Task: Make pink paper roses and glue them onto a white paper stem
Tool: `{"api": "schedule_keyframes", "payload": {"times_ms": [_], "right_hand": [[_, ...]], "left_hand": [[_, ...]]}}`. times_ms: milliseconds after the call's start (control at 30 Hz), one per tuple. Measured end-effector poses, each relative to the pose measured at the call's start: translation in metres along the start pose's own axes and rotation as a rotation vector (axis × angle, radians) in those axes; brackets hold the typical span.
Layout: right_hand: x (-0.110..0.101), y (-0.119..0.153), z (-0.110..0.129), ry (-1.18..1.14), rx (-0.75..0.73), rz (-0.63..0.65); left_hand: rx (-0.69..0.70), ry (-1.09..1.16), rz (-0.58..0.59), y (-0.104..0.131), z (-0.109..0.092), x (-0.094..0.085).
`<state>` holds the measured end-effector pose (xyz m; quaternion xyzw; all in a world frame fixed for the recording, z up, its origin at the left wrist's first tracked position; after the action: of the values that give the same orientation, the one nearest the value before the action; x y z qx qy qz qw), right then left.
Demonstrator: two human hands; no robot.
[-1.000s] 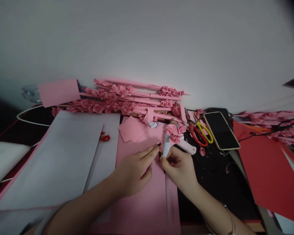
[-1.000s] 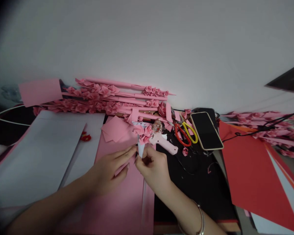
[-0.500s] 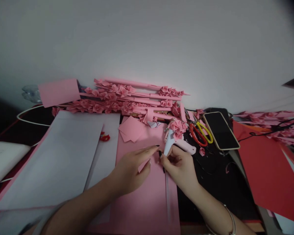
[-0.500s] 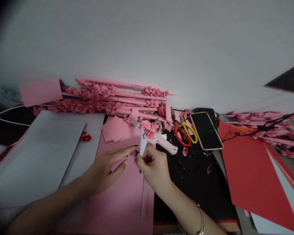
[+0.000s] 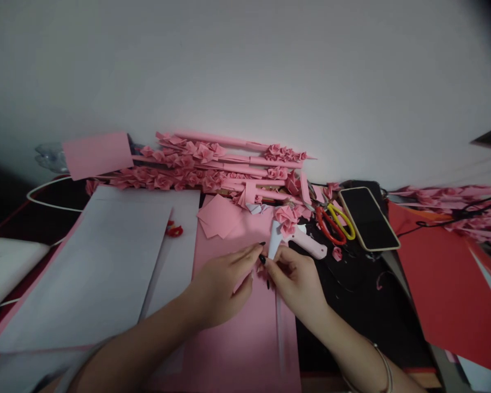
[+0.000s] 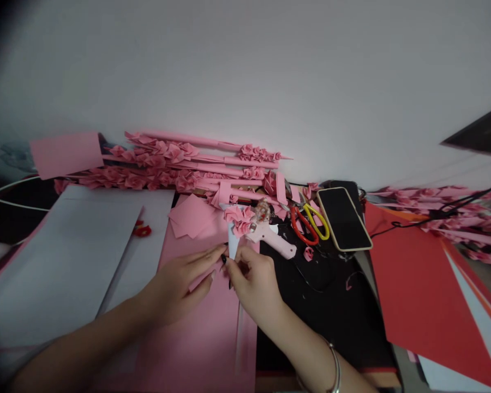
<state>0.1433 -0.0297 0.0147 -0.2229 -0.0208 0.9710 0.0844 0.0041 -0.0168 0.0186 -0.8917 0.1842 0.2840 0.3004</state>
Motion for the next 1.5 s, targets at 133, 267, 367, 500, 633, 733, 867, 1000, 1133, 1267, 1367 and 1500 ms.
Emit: {"api": "schedule_keyframes", "payload": {"times_ms": [133,267,367,500,633,733,867,1000,1133,1267,1367,1500], "right_hand": [[-0.0014,0.0014,0.0013,0.048,-0.019,-0.016],[-0.0035,0.0018,0.0044,0.052,-0.051,-0.040],[-0.0052,0.0014,0.0057,0.048,-0.065,-0.059],[-0.0061,-0.0001,0.0061,0.042,-0.047,-0.048],[-0.0071,-0.0025,0.0071,0.002,-0.031,-0.053],[-0.0056,-0.0028,0.0065,0.020,-0.024,-0.030],[-0.0038,-0.0015,0.0047,0.055,-0.026,-0.013],[-0.0033,-0.0007,0.0035,0.062,-0.035,-0.010],[-0.0030,-0.0010,0.0031,0.091,-0.049,-0.011],[-0.0007,0.0002,0.0050,0.132,-0.088,0.020],[-0.0011,0.0011,0.0074,0.143,-0.104,-0.002],[-0.0023,0.0009,0.0089,0.121,-0.101,-0.036]], "left_hand": [[0.047,-0.042,0.027,0.0020,-0.0010,0.0026],[0.044,-0.036,0.032,0.0031,-0.0021,0.0030],[0.019,-0.009,0.031,0.0024,-0.0027,0.0020],[-0.033,0.044,0.037,0.0008,-0.0012,0.0000],[-0.083,0.109,0.020,0.0005,0.0030,-0.0019],[-0.103,0.135,0.002,0.0005,0.0056,-0.0022],[-0.106,0.120,0.011,0.0001,0.0064,-0.0010],[-0.081,0.093,0.013,-0.0001,0.0047,-0.0006],[-0.037,0.048,0.009,0.0007,0.0022,0.0002],[0.016,-0.034,0.037,0.0019,0.0011,0.0029],[0.061,-0.058,0.042,0.0022,-0.0005,0.0038],[0.075,-0.051,0.037,0.0016,-0.0020,0.0039]]}}
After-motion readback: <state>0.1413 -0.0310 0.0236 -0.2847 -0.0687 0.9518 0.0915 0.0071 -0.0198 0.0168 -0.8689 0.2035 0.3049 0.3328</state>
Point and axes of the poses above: each hand's wrist, its own y-axis away from the middle knuckle, its own x-axis out of the palm, z = x × y, the point moved 5 cm from there along -y, towards the middle knuckle, and after that the axes turned 11 degrees about -z, right-handed, at the moved point
